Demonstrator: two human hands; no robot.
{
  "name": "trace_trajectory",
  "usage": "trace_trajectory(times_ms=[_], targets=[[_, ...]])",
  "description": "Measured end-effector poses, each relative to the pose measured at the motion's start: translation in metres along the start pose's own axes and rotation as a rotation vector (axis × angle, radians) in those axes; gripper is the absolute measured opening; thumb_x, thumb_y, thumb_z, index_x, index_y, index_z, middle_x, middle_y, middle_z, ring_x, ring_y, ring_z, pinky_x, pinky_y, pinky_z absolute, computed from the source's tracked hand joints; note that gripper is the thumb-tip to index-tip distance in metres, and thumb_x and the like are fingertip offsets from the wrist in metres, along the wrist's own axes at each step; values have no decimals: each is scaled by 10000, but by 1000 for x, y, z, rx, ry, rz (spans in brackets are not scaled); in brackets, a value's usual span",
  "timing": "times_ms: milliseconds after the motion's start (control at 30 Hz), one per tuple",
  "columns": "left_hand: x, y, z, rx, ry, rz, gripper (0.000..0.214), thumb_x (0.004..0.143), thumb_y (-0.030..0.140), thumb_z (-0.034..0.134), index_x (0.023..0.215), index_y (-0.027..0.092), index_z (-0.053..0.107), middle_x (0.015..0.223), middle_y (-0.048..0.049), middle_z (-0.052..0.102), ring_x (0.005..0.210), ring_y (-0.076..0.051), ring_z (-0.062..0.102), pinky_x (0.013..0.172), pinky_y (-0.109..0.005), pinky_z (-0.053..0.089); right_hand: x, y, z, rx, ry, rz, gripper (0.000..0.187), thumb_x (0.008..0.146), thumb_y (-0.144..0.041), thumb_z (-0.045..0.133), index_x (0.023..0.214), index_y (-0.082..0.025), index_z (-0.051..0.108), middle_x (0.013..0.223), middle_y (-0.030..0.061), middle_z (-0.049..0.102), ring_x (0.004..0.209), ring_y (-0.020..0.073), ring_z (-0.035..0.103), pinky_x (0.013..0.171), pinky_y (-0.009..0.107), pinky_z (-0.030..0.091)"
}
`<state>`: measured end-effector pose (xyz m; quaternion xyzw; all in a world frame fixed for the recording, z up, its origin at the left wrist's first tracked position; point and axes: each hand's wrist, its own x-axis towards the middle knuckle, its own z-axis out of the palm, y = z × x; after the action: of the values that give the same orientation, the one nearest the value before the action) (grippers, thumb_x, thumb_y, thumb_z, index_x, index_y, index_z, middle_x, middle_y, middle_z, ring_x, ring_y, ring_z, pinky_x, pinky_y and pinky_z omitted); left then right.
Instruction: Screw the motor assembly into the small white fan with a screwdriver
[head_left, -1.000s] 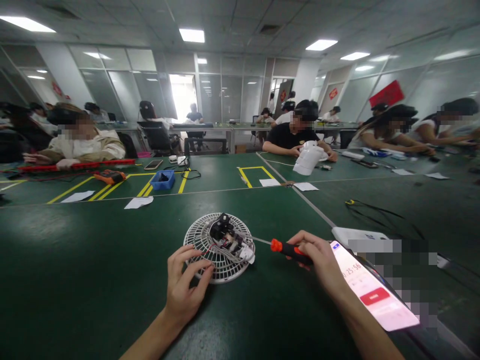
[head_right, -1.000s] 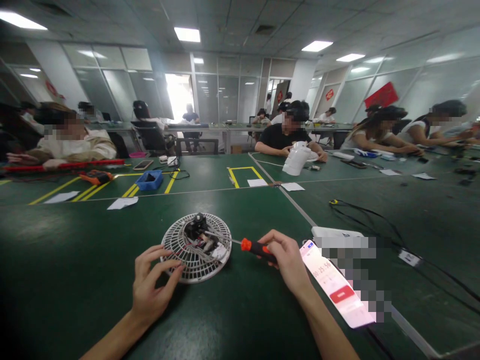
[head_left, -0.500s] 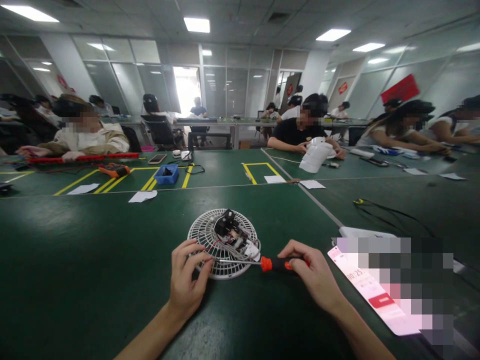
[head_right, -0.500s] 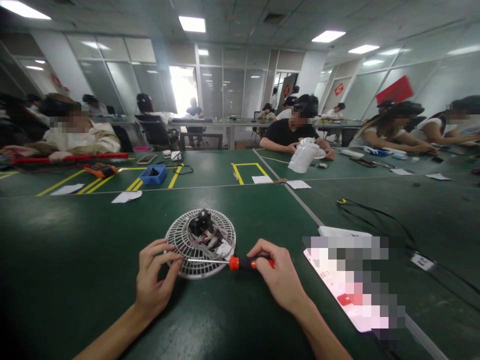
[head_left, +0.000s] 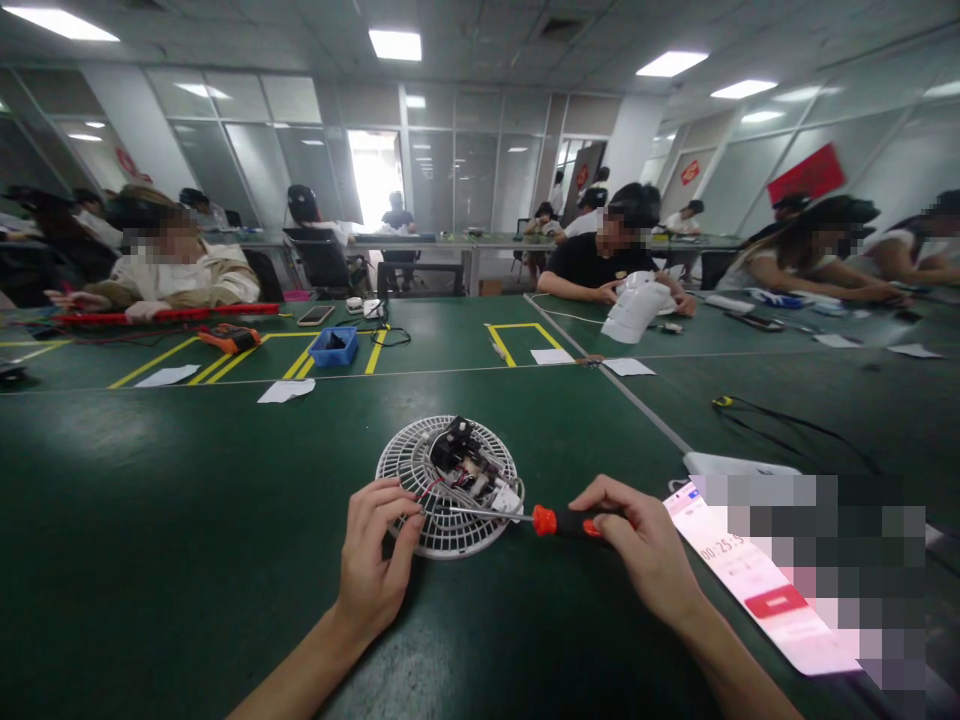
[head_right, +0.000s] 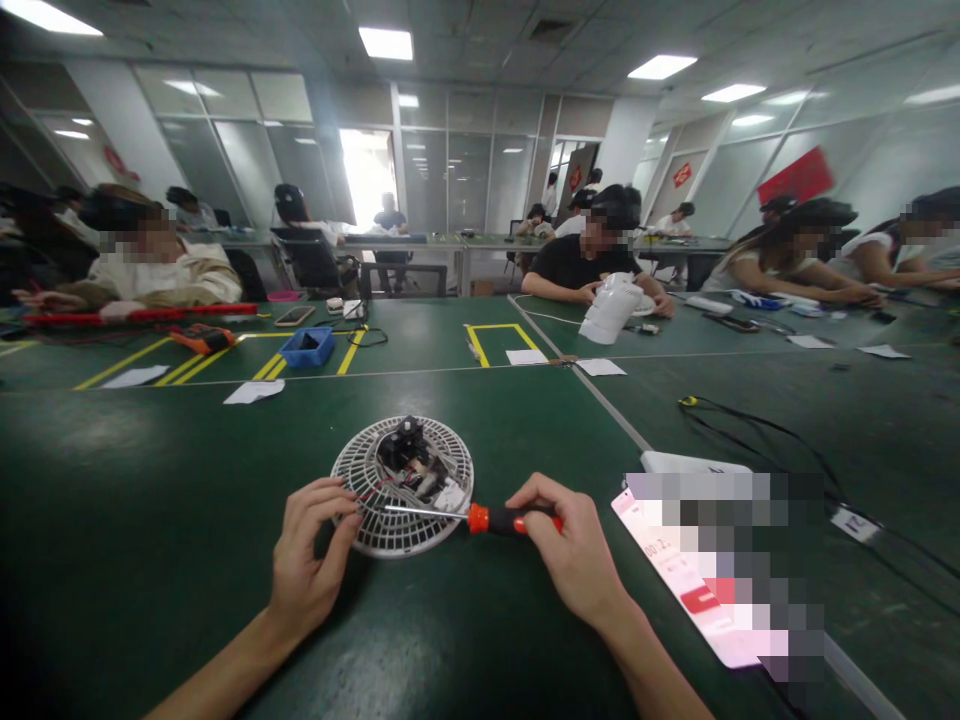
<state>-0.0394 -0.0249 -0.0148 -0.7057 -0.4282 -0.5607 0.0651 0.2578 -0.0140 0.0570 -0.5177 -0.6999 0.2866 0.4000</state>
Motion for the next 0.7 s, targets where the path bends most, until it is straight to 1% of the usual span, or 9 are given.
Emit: trace_trajectory(times_ms=[233, 467, 600, 700], targets=[[-1, -1, 0, 3, -18, 31, 157, 909, 104, 606, 1027, 203, 639, 1007, -43, 661, 1099, -202, 600, 961, -382, 519, -2, 2, 7, -2, -45, -13, 189, 779, -227, 464, 753, -196, 649, 688, 3, 631, 656, 201, 583, 629, 312, 406], [0, -1, 1, 22, 1, 15, 143, 926, 103, 577, 1025, 194, 626, 975, -47, 667, 1058, -196, 611, 925, -388, 544, -1, -2, 5, 8, -10, 4, 193, 784, -246, 465, 740, -197, 647, 663, 2, 618, 623, 193, 560, 603, 307, 388], [-2, -3, 1, 4, -18, 6, 131, 923, 112, 588, 1015, 196, 628, 980, -52, 669, 1042, -198, 615, 923, -400, 547, -1, -2, 7, -2, -20, 1, 192, 796, -251, 474, 744, -202, 652, 667, 2, 620, 630, 194, 562, 613, 308, 392], [-3, -3, 1, -3, -21, 9, 144, 916, 92, 592, 1014, 192, 623, 991, -50, 667, 1049, -190, 611, 941, -385, 530, -3, -2, 8, -18, -30, -5, 199, 800, -244, 471, 754, -201, 660, 681, 4, 629, 647, 198, 574, 627, 310, 398]])
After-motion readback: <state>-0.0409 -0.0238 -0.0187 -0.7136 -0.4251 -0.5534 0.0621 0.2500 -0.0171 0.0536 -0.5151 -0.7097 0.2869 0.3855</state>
